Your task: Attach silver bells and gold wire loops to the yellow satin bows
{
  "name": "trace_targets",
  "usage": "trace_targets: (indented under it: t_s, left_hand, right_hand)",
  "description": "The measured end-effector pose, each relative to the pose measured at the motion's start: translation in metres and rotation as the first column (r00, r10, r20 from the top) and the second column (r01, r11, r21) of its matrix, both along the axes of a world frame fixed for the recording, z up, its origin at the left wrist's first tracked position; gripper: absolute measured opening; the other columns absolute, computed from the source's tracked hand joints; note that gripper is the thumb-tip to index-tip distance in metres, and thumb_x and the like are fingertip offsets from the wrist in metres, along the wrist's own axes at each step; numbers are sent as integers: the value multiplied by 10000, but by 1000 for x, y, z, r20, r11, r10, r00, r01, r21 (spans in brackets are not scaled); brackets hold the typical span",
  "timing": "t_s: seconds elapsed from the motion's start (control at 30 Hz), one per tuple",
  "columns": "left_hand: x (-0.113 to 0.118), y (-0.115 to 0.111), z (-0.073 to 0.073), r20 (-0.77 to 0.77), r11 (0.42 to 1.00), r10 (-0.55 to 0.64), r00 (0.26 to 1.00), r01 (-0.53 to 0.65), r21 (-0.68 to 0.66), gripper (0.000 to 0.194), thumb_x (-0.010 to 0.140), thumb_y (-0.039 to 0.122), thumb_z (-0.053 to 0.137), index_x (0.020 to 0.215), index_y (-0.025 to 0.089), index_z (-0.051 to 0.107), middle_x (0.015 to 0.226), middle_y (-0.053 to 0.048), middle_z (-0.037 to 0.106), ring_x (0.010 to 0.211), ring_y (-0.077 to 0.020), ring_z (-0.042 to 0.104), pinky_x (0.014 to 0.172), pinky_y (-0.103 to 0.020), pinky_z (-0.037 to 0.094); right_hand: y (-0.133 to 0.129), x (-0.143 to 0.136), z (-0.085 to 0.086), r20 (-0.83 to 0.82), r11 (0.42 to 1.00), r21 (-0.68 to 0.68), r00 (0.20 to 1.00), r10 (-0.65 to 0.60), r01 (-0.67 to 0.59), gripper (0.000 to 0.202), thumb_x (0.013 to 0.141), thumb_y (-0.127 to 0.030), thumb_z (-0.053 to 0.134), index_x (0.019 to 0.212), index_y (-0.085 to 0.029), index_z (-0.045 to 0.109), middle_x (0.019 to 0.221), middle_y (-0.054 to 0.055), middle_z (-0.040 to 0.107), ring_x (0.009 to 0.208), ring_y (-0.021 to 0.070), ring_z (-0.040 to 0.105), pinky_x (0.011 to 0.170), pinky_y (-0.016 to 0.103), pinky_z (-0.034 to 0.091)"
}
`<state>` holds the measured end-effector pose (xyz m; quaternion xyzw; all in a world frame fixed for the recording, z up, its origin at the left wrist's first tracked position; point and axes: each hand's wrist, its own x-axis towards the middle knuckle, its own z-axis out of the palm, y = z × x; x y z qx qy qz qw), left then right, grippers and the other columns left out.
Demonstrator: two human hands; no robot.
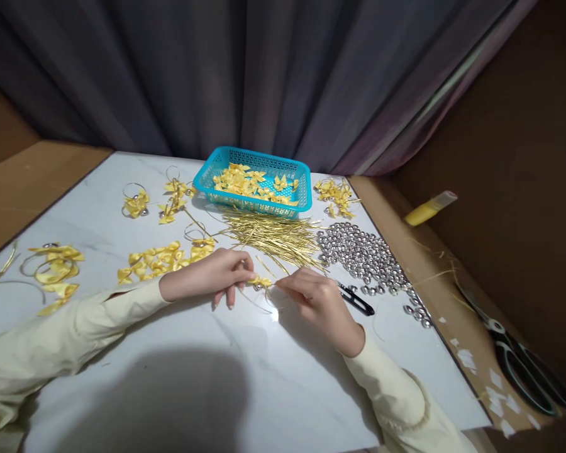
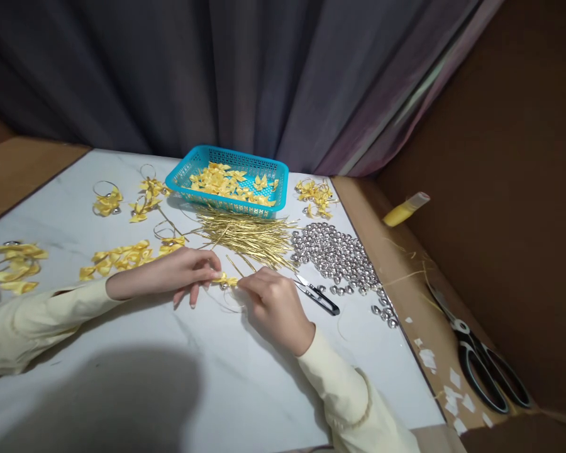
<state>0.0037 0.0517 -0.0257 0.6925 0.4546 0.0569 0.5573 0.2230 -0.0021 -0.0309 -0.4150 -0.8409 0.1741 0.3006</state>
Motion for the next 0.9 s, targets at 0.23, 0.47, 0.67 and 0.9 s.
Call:
trace_targets:
  t_s: [0.23,0.47,0.67,0.9]
  left_hand:
    - [10,3,-9,98,984,34,995,-16,-178,240,761,360,619,814,154,508,612,25,589,520,-188,670,374,-218,482]
    - [15,-6,-6,100,987,28,995,-12,-159,154,790,284,588,768,139,542,527,21,613,478,-142,635,422,-195,466]
    - [21,-13,5,111,994,85,990,-77,-78,134,830,268,548,790,141,554,613,-13,671,531,-125,637,512,-217,496]
    - [21,-25,15,131,978,10,991,-37,204,101,841,257,546,838,162,581,634,6,673,605,-135,660,552,-206,471]
  right_hand:
    - [-1,-3,0,14,1000,-17,1000,-4,4,292,835,-44,447,825,-157,716,700,48,674,674,153,572,616,247,424]
    - [2,0,3,-6,989,-125,996,-85,83,283,763,2,509,795,-160,739,703,50,692,670,157,582,618,257,428]
    - [7,5,7,-179,857,-514,973,-148,36,122,755,-157,643,738,-196,757,818,44,727,742,159,637,707,277,477]
    - [10,7,7,-298,750,-660,933,-202,-49,82,684,-146,683,646,-186,743,809,43,701,682,129,619,621,250,473]
